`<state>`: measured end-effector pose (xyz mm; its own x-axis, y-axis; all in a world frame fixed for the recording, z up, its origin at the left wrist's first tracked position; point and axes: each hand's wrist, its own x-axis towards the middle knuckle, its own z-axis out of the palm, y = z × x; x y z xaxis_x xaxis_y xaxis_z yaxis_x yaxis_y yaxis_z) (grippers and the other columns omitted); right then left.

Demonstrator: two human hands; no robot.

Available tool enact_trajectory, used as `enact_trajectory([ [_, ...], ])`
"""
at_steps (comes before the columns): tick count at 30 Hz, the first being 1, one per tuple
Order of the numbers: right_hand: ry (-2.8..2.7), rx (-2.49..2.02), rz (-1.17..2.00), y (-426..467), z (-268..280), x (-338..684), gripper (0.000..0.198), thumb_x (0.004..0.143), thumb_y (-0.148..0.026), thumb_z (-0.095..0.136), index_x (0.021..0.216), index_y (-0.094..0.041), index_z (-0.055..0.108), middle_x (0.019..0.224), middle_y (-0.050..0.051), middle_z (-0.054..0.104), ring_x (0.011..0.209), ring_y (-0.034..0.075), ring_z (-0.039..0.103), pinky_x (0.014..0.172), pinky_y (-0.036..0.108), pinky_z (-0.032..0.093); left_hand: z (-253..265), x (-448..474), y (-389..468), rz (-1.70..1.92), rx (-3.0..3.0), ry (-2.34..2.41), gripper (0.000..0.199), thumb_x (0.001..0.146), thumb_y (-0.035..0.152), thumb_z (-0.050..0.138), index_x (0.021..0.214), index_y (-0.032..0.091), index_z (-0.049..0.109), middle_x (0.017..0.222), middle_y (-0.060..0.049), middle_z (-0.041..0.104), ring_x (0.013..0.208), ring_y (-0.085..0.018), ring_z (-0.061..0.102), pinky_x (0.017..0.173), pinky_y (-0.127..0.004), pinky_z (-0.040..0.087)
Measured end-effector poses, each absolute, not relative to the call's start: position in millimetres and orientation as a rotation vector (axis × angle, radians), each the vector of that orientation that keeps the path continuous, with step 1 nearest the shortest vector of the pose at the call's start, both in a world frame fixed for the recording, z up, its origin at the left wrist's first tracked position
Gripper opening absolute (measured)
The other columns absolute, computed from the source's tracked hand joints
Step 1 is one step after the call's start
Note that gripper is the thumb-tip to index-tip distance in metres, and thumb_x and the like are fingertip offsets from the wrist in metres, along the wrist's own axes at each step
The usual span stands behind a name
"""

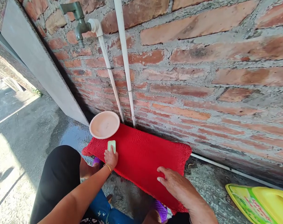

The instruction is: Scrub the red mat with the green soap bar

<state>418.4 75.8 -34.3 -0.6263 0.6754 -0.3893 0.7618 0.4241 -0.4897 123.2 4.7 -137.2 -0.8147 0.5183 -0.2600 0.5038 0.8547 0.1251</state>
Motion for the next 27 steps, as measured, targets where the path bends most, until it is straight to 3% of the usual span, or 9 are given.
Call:
enact_trajectory([
  [7, 2.542, 1.274, -0.981, 75, -37, 413, 0.034, 0.086, -0.037, 0.048, 0.11, -0.028, 0.07, 0.117, 0.008, 0.073, 0.105, 0.028, 0.07, 0.091, 0.039, 0.055, -134, 180, -37, -0.159, 1.814, 1.851, 0.066, 0.082, 0.047, 0.062, 0.145, 0.035, 0.046, 0.133, -0.012, 0.053, 0.119, -0.032, 0.051, 0.103, -0.048, 0.04],
  [11, 2.537, 1.264, -0.933, 71, -36, 414, 0.034, 0.087, -0.035, 0.048, 0.112, -0.027, 0.07, 0.118, 0.008, 0.073, 0.107, 0.027, 0.069, 0.091, 0.038, 0.055, -120, 153, -35, -0.078, 1.689, 2.084, 0.055, 0.086, 0.043, 0.059, 0.14, 0.033, 0.054, 0.123, -0.01, 0.059, 0.115, -0.028, 0.055, 0.1, -0.041, 0.042],
  [16, 2.526, 1.312, -0.929, 67, -26, 420, 0.033, 0.087, -0.032, 0.049, 0.112, -0.026, 0.07, 0.117, 0.008, 0.073, 0.103, 0.026, 0.069, 0.088, 0.037, 0.054, -108, 84, -23, -0.139, 1.163, 2.603, 0.053, 0.099, 0.03, 0.033, 0.148, 0.013, 0.043, 0.115, -0.02, 0.061, 0.1, -0.029, 0.061, 0.084, -0.041, 0.047],
  [19, 2.515, 1.325, -0.947, 66, -23, 423, 0.033, 0.088, -0.031, 0.049, 0.114, -0.025, 0.069, 0.116, 0.008, 0.073, 0.104, 0.024, 0.068, 0.089, 0.034, 0.053, -110, 80, -20, -0.122, 0.973, 2.717, 0.055, 0.099, 0.033, 0.032, 0.149, 0.01, 0.041, 0.114, -0.023, 0.061, 0.097, -0.032, 0.063, 0.079, -0.041, 0.048],
  [24, 2.54, 1.339, -0.959, 67, -24, 427, 0.033, 0.088, -0.032, 0.05, 0.114, -0.027, 0.068, 0.114, 0.007, 0.073, 0.097, 0.022, 0.069, 0.088, 0.033, 0.052, -127, 171, -29, -0.095, 1.213, 2.517, 0.057, 0.092, 0.036, 0.05, 0.147, 0.021, 0.045, 0.121, -0.017, 0.06, 0.11, -0.031, 0.058, 0.092, -0.041, 0.045],
  [27, 2.521, 1.34, -0.954, 66, -22, 428, 0.034, 0.088, -0.032, 0.048, 0.115, -0.025, 0.067, 0.113, 0.008, 0.073, 0.097, 0.022, 0.068, 0.089, 0.035, 0.051, -139, 241, -51, -0.14, 1.626, 2.063, 0.063, 0.09, 0.042, 0.053, 0.15, 0.025, 0.041, 0.133, -0.015, 0.055, 0.121, -0.034, 0.051, 0.104, -0.047, 0.038],
])
